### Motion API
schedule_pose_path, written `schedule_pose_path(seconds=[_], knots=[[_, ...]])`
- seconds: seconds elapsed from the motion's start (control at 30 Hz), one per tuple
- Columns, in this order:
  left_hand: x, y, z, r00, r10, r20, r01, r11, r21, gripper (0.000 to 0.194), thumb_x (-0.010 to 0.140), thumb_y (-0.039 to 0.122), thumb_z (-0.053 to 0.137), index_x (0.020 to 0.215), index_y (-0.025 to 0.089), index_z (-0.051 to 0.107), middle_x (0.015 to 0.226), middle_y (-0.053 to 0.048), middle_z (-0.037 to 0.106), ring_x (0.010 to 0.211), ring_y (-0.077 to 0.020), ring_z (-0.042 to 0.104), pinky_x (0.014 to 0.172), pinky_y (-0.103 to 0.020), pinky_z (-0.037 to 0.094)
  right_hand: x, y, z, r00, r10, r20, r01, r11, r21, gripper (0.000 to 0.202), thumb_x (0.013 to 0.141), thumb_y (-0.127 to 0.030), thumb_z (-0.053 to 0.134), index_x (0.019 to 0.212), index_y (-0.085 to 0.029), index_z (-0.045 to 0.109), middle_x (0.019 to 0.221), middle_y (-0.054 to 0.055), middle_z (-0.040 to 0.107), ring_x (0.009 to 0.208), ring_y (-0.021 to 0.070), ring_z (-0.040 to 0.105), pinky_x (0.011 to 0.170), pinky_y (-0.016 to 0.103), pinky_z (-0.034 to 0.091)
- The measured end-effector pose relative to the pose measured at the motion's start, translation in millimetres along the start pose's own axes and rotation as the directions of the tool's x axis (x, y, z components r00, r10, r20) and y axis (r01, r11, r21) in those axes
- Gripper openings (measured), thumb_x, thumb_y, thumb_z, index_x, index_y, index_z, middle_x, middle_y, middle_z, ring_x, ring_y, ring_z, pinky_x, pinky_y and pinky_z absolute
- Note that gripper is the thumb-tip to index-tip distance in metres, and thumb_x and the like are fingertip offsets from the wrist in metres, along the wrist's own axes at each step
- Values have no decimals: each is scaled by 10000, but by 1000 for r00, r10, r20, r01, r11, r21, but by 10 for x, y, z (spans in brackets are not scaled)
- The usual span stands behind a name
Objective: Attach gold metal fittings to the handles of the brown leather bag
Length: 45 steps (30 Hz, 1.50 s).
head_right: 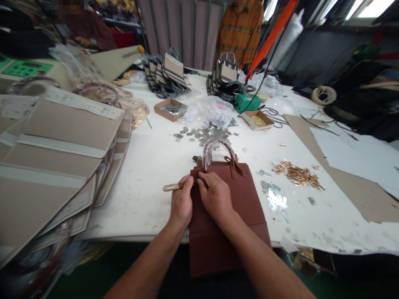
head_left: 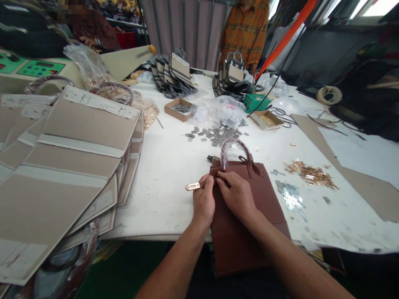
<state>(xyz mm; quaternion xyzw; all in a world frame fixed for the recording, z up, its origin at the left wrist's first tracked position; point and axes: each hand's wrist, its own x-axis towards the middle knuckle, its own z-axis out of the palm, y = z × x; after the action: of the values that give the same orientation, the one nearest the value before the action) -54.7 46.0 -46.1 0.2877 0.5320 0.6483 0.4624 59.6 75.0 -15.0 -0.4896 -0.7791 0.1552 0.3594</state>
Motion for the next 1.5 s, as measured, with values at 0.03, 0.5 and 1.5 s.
schedule_pose_path(seconds=[0.03, 0.5, 1.5], knots=[[2, 8, 6, 1000, -11, -19, 11, 1000, -2, 307, 924, 435, 640, 1068, 190, 753, 1131, -66, 754, 1135, -250, 656, 1084, -390, 451, -8, -4, -14, 1000, 3, 12, -3, 1000, 13, 243, 992, -220, 563, 1142, -192, 752, 1037, 89, 745, 944, 233, 709, 889, 364, 579], [169, 126, 85, 988, -48, -144, 92, 943, 319, 438, 856, 553, 625, 1082, 188, 715, 1210, -92, 700, 1295, -355, 563, 1213, -553, 332, -31, 421, -930, 948, 299, -104, -286, 950, 125, 241, 1050, -360, 497, 1004, -305, 726, 760, -59, 716, 717, 153, 716, 734, 270, 604], [-2, 600, 890, 413, 496, 763, -866, -45, 498, 380, 934, 202, 598, 1314, 203, 599, 1347, -131, 623, 1293, -300, 553, 1146, -498, 430, -820, 2293, -2271, 808, 548, -217, -538, 836, 106, 454, 982, -604, 399, 891, -265, 686, 893, 73, 753, 663, 239, 722, 607, 368, 560]])
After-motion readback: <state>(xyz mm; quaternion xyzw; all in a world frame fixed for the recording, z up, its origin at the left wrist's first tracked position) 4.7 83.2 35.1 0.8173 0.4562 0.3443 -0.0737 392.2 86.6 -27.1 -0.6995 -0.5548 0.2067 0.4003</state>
